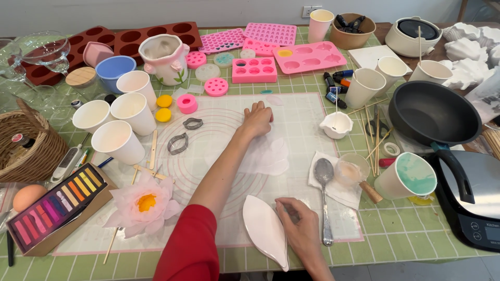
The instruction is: The person is crafting a flower-shaped candle by cutting out and shaping wax petals.
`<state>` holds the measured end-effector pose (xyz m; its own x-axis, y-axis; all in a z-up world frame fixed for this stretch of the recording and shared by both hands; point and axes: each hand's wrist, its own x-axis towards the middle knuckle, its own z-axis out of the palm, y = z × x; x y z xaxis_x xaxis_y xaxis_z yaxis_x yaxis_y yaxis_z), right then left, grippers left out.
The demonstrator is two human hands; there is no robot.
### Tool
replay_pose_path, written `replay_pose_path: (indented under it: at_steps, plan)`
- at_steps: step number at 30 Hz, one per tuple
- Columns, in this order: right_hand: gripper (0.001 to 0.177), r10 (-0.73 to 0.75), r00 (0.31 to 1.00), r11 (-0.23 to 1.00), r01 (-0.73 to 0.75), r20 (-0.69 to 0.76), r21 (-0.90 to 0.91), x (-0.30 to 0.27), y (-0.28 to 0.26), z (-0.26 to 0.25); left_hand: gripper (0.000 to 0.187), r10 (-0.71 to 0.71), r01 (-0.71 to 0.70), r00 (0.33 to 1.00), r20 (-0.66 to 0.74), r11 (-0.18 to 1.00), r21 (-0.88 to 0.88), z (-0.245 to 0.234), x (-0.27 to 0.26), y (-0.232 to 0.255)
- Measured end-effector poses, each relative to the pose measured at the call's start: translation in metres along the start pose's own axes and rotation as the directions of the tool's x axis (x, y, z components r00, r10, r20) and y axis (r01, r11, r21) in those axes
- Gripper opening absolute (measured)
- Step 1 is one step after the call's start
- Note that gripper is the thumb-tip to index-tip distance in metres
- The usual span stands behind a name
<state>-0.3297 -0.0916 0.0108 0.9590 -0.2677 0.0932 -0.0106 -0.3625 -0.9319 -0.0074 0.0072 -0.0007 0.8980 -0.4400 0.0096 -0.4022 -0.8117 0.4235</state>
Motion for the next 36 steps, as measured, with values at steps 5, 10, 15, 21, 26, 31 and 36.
replay_pose_path:
  at_steps: [5, 10, 15, 21, 26, 31, 36]
  plan:
    - [0.019, -0.003, 1.000, 1.000, 0.003, -0.002, 0.018, 0.000, 0.003, 0.000, 0.028, -0.041, 0.041, 0.997, 0.061, 0.999, 0.006, -0.001, 0.008, 0.001]
    - [0.019, -0.025, 1.000, 0.999, 0.026, -0.005, 0.024, 0.001, 0.004, 0.000, 0.028, -0.067, 0.072, 0.994, 0.085, 0.996, -0.060, 0.002, 0.011, -0.008]
    - [0.019, -0.012, 1.000, 1.000, 0.012, -0.006, -0.002, 0.001, 0.005, 0.001, 0.040, 0.005, -0.002, 0.999, 0.034, 0.997, -0.082, 0.004, 0.009, -0.015]
    - [0.019, -0.013, 1.000, 1.000, 0.013, -0.010, 0.010, 0.001, 0.008, 0.002, 0.035, 0.014, -0.013, 0.999, 0.044, 1.000, -0.028, -0.005, -0.003, 0.000]
    - [0.019, -0.017, 1.000, 1.000, 0.017, -0.006, 0.007, 0.001, 0.006, 0.001, 0.030, 0.011, -0.012, 0.998, 0.068, 1.000, 0.001, -0.011, -0.006, 0.007]
    - [0.019, -0.021, 1.000, 1.000, 0.021, -0.010, -0.020, 0.001, 0.003, -0.001, 0.035, 0.076, -0.078, 0.995, 0.065, 0.996, 0.032, -0.017, -0.005, 0.002]
    - [0.019, -0.007, 1.000, 0.999, 0.007, -0.007, -0.033, 0.001, 0.005, 0.000, 0.018, 0.227, -0.228, 0.973, -0.046, 0.973, -0.016, -0.005, 0.005, -0.023]
